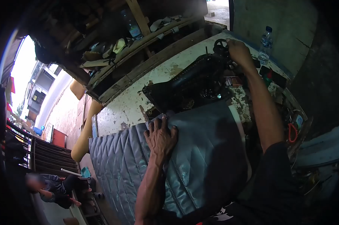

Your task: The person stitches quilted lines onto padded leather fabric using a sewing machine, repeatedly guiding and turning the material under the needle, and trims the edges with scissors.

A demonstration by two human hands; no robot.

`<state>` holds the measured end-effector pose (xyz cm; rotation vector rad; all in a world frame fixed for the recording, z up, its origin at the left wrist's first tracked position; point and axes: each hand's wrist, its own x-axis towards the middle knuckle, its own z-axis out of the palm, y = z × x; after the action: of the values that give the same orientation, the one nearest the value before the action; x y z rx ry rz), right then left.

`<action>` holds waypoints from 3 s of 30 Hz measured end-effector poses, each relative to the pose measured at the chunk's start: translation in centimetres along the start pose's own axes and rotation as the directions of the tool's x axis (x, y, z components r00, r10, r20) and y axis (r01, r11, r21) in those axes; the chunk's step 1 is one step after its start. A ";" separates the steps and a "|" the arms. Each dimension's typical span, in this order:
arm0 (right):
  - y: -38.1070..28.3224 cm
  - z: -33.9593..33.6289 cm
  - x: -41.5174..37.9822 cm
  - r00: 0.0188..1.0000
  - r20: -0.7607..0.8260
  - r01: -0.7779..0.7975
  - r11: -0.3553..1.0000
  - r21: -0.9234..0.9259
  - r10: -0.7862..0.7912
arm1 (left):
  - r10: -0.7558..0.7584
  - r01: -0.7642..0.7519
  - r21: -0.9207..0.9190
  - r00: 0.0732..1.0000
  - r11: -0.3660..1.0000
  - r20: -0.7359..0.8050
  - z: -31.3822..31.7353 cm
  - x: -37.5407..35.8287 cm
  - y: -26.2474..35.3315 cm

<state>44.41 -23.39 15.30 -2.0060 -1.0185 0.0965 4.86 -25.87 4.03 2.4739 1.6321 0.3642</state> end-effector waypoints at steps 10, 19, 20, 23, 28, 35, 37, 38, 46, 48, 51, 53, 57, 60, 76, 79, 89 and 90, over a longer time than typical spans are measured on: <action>4.0 1.5 -8.0 0.894 -0.447 0.095 0.991 0.093 -0.044 | -0.027 0.028 -0.038 0.999 0.999 0.025 0.0 -0.2 0.3; -3.3 21.1 -13.1 0.609 0.785 -0.600 0.715 0.359 0.117 | -0.048 0.048 -0.033 0.999 0.998 -0.001 2.2 -0.4 -0.7; -2.1 24.9 -12.1 0.719 0.687 -0.322 0.825 0.464 -0.105 | -0.042 0.043 -0.033 0.999 0.999 0.003 2.4 -0.4 -1.0; 0.5 32.4 -10.3 0.679 0.252 0.582 0.714 0.389 -0.690 | -0.044 0.044 -0.040 0.999 0.998 -0.020 2.6 -0.3 -1.2; -3.9 18.9 -17.4 0.870 0.457 -0.104 0.838 0.535 -0.183 | -0.045 0.043 -0.073 0.999 0.996 -0.023 2.9 -0.4 -1.3; 5.7 -1.1 -29.6 0.990 0.100 -0.123 0.949 0.289 0.098 | -0.056 0.055 -0.084 0.998 0.995 -0.018 2.6 -0.3 -1.1; 9.5 -3.3 -31.8 0.971 0.092 -0.235 0.950 0.203 0.221 | -0.055 0.053 -0.087 0.998 0.995 -0.019 2.7 -0.3 -1.1; 11.3 -4.2 -33.1 0.931 0.199 -0.357 0.878 0.318 0.306 | -0.054 0.053 -0.083 0.999 0.995 -0.008 2.7 -0.4 -1.1; 9.9 -5.0 -34.9 0.766 0.577 -0.604 0.623 0.497 0.283 | -0.064 0.065 -0.069 0.998 0.995 0.011 2.2 0.2 -0.8; 9.6 -4.9 -34.2 0.789 0.552 -0.557 0.694 0.456 0.271 | -0.066 0.066 -0.072 0.998 0.995 0.008 1.9 0.6 -0.8; 8.1 -5.2 -33.5 0.823 0.509 -0.463 0.818 0.342 0.253 | -0.056 0.058 -0.079 0.998 0.995 0.028 2.0 0.1 -1.5; 5.0 -6.4 -33.0 0.895 0.398 -0.326 0.905 0.272 0.202 | 0.078 -0.073 -0.123 0.996 0.990 0.036 1.6 -0.7 -2.3; 5.7 -6.0 -33.9 0.951 0.308 -0.093 0.980 0.175 0.035 | 0.169 -0.164 -0.055 0.980 0.985 0.106 0.4 -3.7 -3.4; 5.3 -5.3 -33.3 0.964 0.265 -0.033 0.975 0.220 -0.027 | 0.178 -0.176 -0.048 0.982 0.983 0.062 0.2 -3.2 -3.2; 4.4 -4.4 -30.5 0.964 0.204 0.142 0.978 0.156 -0.172 | 0.164 -0.159 -0.063 0.984 0.985 0.075 0.3 -1.4 -3.5; 4.6 -4.1 -30.1 0.954 0.194 0.202 0.967 0.152 -0.230 | 0.162 -0.158 -0.054 0.983 0.986 0.081 0.4 -1.1 -3.7; 6.9 -2.4 -29.3 0.962 0.214 0.129 0.973 0.190 -0.170 | 0.151 -0.147 -0.054 0.985 0.988 0.080 0.8 0.1 -4.2; 7.3 -2.1 -29.3 0.959 0.195 0.175 0.970 0.169 -0.207 | 0.151 -0.147 -0.054 0.985 0.988 0.080 0.9 0.3 -4.3</action>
<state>30.43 -47.15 2.87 -1.7776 -1.2975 0.2792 1.44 -23.94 2.11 2.5453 1.3947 0.3090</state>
